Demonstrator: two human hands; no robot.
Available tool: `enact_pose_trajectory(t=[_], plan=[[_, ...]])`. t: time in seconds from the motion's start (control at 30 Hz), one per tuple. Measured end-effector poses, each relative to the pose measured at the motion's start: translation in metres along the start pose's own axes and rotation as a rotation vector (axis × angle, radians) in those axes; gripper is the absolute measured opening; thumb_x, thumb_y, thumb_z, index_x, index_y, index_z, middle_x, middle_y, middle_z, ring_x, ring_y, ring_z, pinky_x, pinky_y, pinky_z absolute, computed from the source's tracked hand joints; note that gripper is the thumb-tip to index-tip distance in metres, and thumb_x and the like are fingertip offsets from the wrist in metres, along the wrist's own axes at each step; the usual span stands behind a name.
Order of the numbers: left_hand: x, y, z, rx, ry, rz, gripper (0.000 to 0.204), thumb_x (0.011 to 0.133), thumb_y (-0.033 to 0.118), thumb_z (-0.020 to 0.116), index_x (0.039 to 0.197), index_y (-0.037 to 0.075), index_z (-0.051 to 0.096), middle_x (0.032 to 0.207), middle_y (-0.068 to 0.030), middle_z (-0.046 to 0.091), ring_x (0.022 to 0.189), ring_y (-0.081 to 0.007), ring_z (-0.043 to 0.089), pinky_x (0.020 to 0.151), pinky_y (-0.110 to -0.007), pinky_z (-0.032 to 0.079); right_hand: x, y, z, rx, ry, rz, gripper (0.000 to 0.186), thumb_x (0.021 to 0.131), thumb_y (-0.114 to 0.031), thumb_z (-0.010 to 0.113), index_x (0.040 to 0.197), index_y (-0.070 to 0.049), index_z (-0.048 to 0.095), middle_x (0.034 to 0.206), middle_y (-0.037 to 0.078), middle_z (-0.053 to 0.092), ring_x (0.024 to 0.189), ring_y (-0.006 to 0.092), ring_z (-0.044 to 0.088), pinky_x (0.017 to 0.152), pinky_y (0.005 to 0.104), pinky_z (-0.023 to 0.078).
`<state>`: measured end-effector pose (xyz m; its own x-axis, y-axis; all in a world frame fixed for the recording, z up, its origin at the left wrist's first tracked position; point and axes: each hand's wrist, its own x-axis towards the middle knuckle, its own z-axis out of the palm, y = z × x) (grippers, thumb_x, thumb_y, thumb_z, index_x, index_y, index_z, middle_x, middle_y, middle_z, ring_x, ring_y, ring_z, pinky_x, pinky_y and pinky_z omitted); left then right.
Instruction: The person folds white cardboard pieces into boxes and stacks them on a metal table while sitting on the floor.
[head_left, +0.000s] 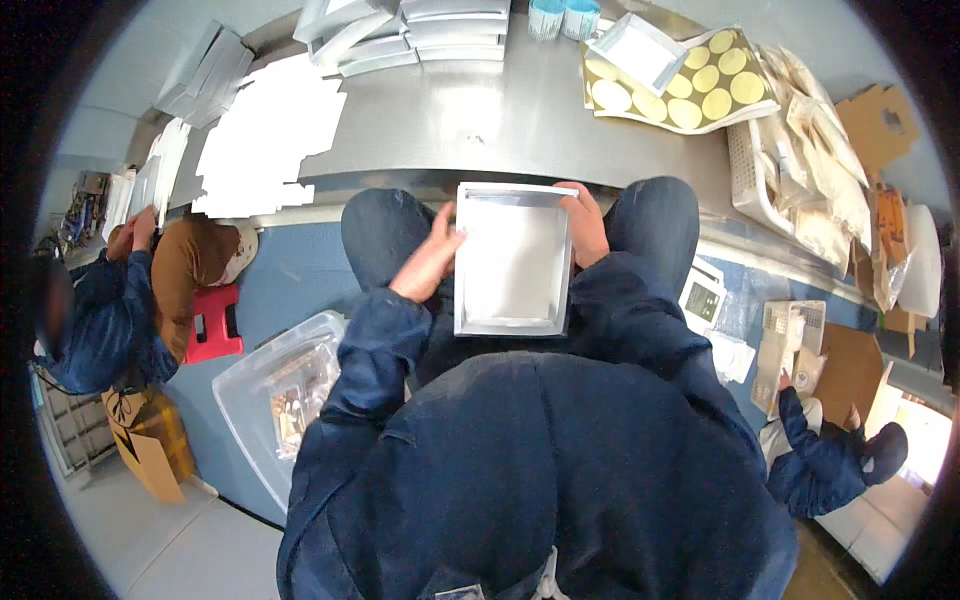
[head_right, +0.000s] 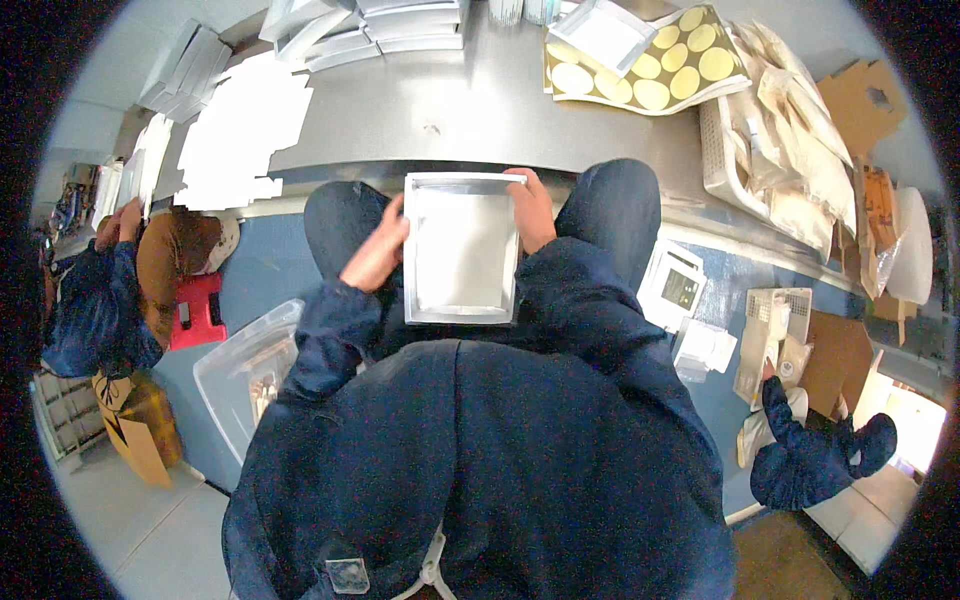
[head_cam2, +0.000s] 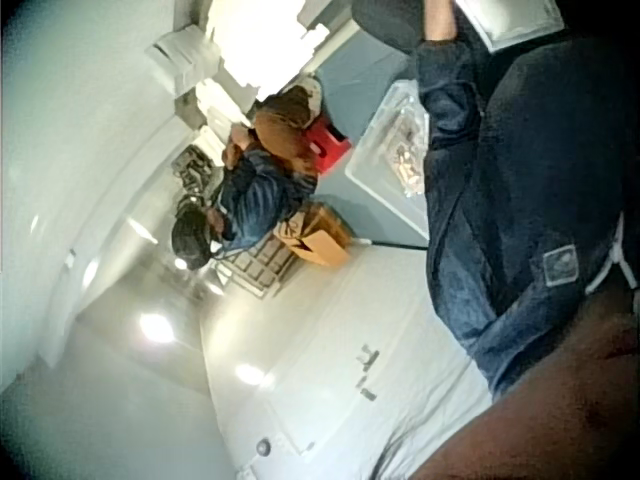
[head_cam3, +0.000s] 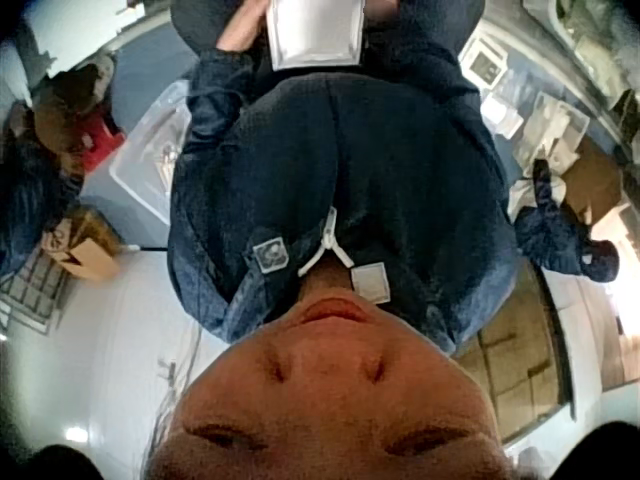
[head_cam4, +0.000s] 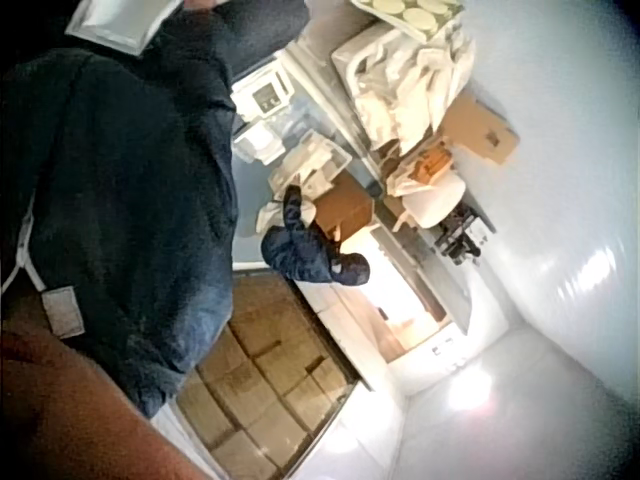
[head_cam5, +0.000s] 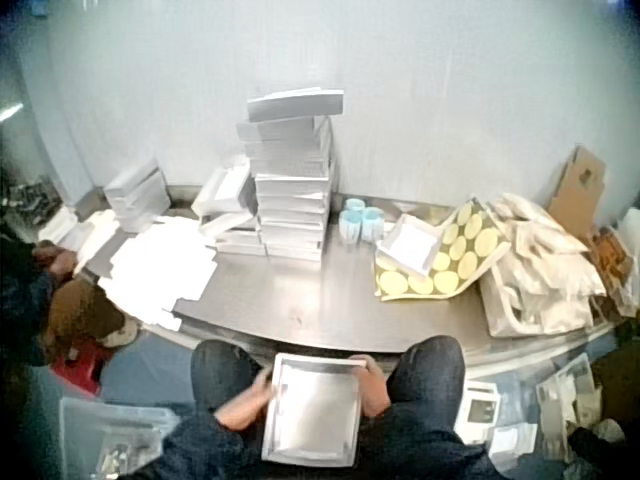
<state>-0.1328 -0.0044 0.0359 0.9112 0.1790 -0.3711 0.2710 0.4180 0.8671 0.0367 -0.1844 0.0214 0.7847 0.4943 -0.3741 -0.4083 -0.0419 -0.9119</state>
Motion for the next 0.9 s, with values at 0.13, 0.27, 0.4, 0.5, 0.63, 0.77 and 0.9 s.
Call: enact_pose_trajectory(t=[0.13, 0.27, 0.4, 0.5, 0.63, 0.77, 0.9], plan=[[0.020, -0.003, 0.024, 0.080, 0.173, 0.091, 0.051, 0.090, 0.014, 0.051, 0.134, -0.004, 0.031, 0.126, -0.0161, 0.047, 0.116, -0.0218, 0.046, 0.099, -0.031, 0.035, 0.018, -0.008, -0.003, -0.032, 0.023, -0.009, 0.025, 0.085, -0.010, 0.044, 0.107, -0.004, 0.054, 0.091, 0.006, 0.056, 0.083, 0.0149, 0.052, 0.074, 0.0283, 0.043], [0.046, 0.012, 0.018, 0.161, 0.207, 0.095, 0.043, 0.089, 0.008, 0.047, 0.128, -0.006, 0.037, 0.122, -0.0151, 0.051, 0.112, -0.0216, 0.048, 0.098, -0.030, 0.036, 0.048, -0.028, -0.011, -0.257, -0.038, -0.137, 0.026, 0.084, -0.016, 0.050, 0.106, -0.002, 0.055, 0.092, 0.011, 0.057, 0.085, 0.0193, 0.054, 0.075, 0.0307, 0.043], [0.053, 0.037, 0.017, 0.206, 0.188, 0.069, 0.053, 0.088, 0.009, 0.047, 0.136, -0.002, 0.029, 0.124, -0.0196, 0.049, 0.111, -0.0260, 0.051, 0.097, -0.031, 0.038, 0.053, -0.099, -0.006, -1.015, -0.142, -0.699, 0.042, 0.079, -0.027, 0.060, 0.112, -0.001, 0.055, 0.114, 0.021, 0.056, 0.105, 0.0335, 0.054, 0.088, 0.0383, 0.043], [0.048, 0.067, 0.051, 0.702, 0.172, 0.133, 0.074, 0.086, 0.014, 0.051, 0.145, 0.009, 0.006, 0.119, -0.0320, 0.050, 0.110, -0.0392, 0.053, 0.093, -0.039, 0.041, 0.056, -0.127, 0.008, -1.215, -0.294, -0.920, 0.050, 0.080, -0.026, 0.061, 0.121, 0.000, 0.050, 0.120, 0.021, 0.054, 0.110, 0.0355, 0.051, 0.096, 0.0387, 0.039], [0.043, 0.074, 0.064, 0.778, 0.175, 0.223, 0.063, 0.087, 0.014, 0.050, 0.142, 0.008, 0.018, 0.114, -0.0324, 0.053, 0.107, -0.0434, 0.053, 0.091, -0.042, 0.041, 0.048, -0.146, 0.030, -1.275, -0.684, -0.767, 0.036, 0.084, -0.025, 0.056, 0.110, -0.001, 0.052, 0.101, 0.022, 0.061, 0.096, 0.0350, 0.059, 0.082, 0.0423, 0.046], [0.028, 0.084, 0.083, 0.754, 0.192, 0.216, 0.049, 0.089, 0.014, 0.048, 0.134, 0.005, 0.030, 0.107, -0.0326, 0.055, 0.101, -0.0456, 0.055, 0.085, -0.045, 0.044, 0.037, -0.128, 0.028, -1.389, -0.629, -0.579, 0.026, 0.087, -0.019, 0.053, 0.107, -0.002, 0.049, 0.084, 0.020, 0.063, 0.079, 0.0368, 0.062, 0.070, 0.0441, 0.048], [0.022, 0.058, 0.076, 0.721, 0.110, 0.307, 0.048, 0.093, 0.025, 0.046, 0.132, 0.003, 0.030, 0.099, -0.0309, 0.058, 0.094, -0.0454, 0.057, 0.081, -0.045, 0.045, 0.013, -0.111, 0.026, -1.324, -0.738, -0.530, 0.029, 0.088, -0.016, 0.050, 0.114, -0.004, 0.046, 0.087, 0.022, 0.063, 0.081, 0.0379, 0.061, 0.071, 0.0439, 0.048]])
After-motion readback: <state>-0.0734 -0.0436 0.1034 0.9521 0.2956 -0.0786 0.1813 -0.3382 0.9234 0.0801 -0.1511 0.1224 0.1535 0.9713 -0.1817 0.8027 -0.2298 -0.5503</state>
